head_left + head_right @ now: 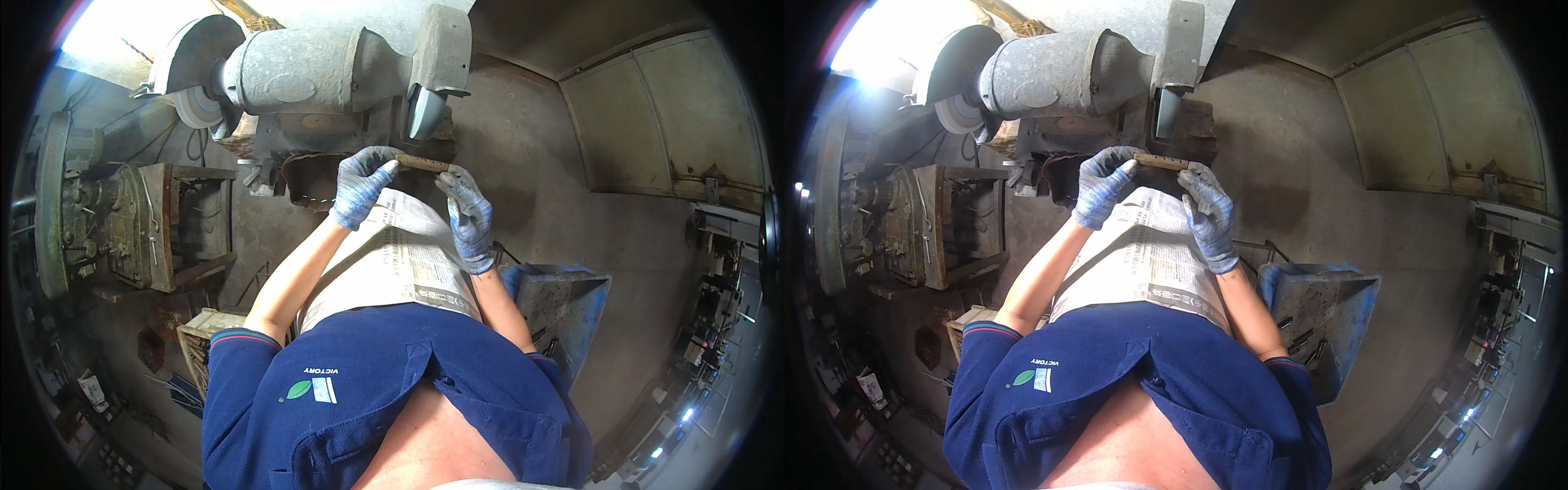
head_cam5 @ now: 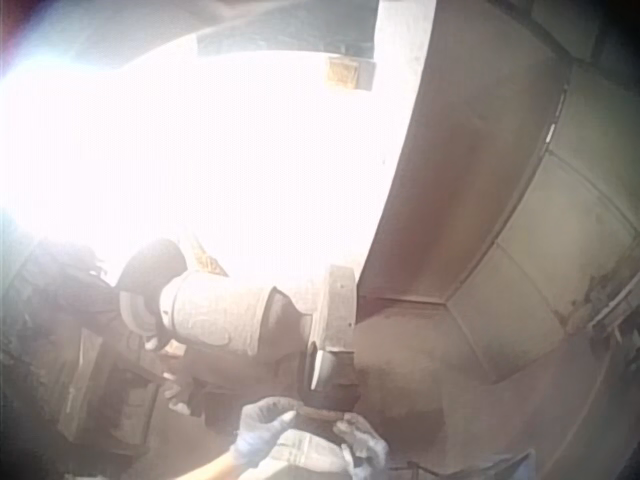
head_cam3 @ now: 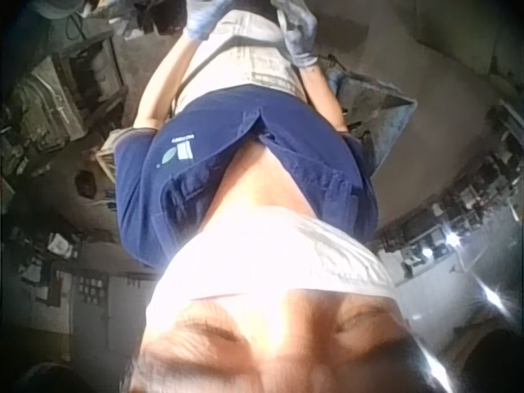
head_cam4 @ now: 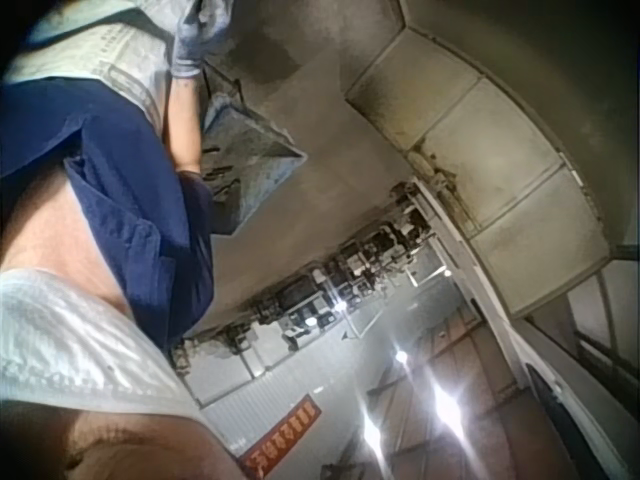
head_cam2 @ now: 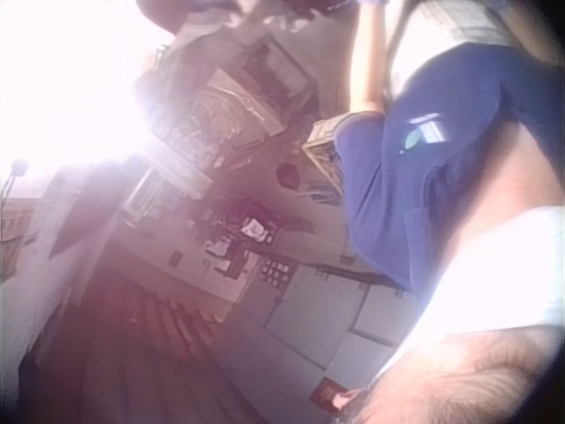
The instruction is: The person picks up a metal tube from a wooden crate, grinds one end of the tube against a spinning grinding wheel on a bench grinder, and then places the part into a plastic bin, repeating this process for several tubes.
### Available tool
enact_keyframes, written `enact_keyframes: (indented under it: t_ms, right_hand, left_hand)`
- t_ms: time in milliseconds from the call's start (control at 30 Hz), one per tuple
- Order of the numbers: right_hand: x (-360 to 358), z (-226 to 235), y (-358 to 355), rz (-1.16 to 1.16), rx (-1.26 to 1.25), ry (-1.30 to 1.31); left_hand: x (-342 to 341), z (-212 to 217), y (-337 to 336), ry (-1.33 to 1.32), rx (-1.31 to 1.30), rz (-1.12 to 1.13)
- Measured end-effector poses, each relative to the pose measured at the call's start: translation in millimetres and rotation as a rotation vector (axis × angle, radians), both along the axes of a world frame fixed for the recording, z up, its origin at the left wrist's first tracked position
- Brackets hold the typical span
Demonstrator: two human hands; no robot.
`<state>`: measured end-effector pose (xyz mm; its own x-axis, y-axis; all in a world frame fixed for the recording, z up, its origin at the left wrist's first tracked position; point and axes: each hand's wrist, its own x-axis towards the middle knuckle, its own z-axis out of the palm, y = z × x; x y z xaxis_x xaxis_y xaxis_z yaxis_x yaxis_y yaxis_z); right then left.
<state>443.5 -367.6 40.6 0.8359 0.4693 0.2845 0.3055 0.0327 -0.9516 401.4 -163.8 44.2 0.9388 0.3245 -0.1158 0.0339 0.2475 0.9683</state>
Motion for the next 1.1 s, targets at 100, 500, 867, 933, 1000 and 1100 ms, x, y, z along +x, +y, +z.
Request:
enact_keyframes:
  t_ms: [100,500,867,933,1000,1100]
  right_hand:
    - [11,-12,2,-0.011,-0.113,-0.027]
    - [44,-40,0,-0.090,0.053,0.334]
    - [36,-45,36,-0.003,0.134,0.420]
    - [36,-45,41,0.023,0.132,0.411]
    - [37,-45,42,0.022,0.143,0.444]
    - [40,-47,38,0.003,0.169,0.503]
  left_hand:
    - [6,-17,0,0.041,-0.152,0.015]
    - [48,-56,-22,0.123,-0.311,0.101]
    - [38,-59,12,0.172,-0.282,0.209]
    - [36,-57,16,0.154,-0.337,0.217]
    - [37,-56,17,0.167,-0.314,0.227]
    - [40,-52,12,0.196,-0.270,0.227]
